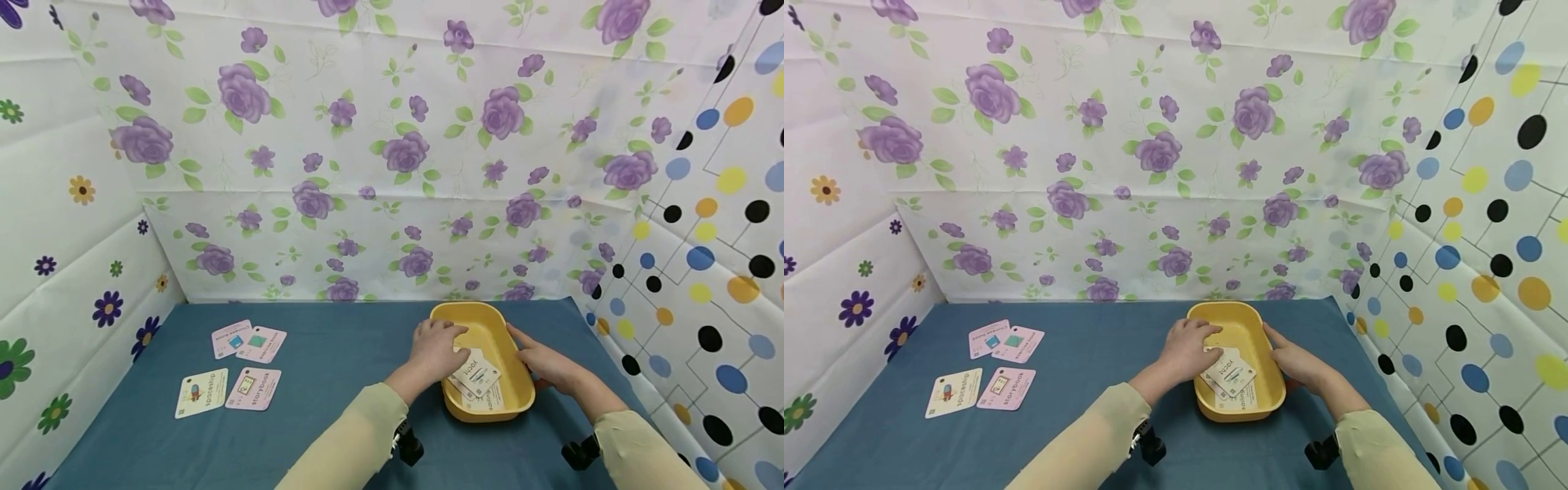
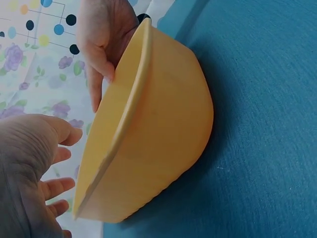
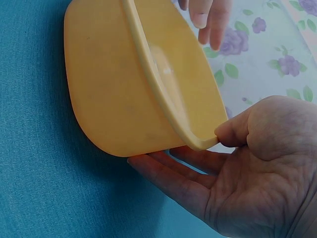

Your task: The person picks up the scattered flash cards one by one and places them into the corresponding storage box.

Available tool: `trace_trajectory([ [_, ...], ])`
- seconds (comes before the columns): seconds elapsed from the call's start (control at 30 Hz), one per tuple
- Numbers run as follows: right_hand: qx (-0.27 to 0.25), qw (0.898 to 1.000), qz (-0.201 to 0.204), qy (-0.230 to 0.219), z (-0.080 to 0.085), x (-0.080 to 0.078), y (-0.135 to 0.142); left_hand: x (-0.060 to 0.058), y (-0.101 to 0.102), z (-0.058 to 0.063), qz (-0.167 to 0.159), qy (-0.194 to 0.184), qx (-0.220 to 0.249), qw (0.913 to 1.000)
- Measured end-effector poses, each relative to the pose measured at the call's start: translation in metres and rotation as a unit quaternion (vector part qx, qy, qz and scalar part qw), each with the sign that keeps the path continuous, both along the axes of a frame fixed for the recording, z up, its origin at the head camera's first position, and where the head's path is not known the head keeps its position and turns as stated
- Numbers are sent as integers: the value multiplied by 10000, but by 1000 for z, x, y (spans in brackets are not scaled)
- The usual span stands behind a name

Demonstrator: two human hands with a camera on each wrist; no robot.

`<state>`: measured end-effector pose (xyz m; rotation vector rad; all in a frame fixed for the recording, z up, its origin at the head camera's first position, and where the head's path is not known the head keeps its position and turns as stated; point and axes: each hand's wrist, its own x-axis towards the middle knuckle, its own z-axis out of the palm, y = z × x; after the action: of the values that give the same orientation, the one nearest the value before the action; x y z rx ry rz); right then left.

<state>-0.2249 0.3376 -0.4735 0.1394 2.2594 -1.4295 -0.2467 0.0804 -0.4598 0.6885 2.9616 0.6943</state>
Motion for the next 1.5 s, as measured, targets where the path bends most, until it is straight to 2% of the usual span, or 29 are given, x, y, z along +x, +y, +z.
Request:
trace_trajectory([
  [0.2, -31, 10000, 49, 6, 0, 1, 1, -2, -5, 3, -52, 156, 71, 9998],
  [0.77, -12, 10000, 47, 3, 0, 1, 1, 9, -22, 12, -381, 8, 758, 9964],
  [1.07, -36, 10000, 35, 17, 2, 2, 0, 13, -37, 18, -483, 57, 851, 9952],
  [1.23, -43, 10000, 38, 13, 1, 2, 1, 14, -48, 21, -559, 226, 788, 9951],
  [1.5, -77, 9999, 66, 33, 0, 0, 1, 15, -64, 24, -499, 241, 834, 9950],
])
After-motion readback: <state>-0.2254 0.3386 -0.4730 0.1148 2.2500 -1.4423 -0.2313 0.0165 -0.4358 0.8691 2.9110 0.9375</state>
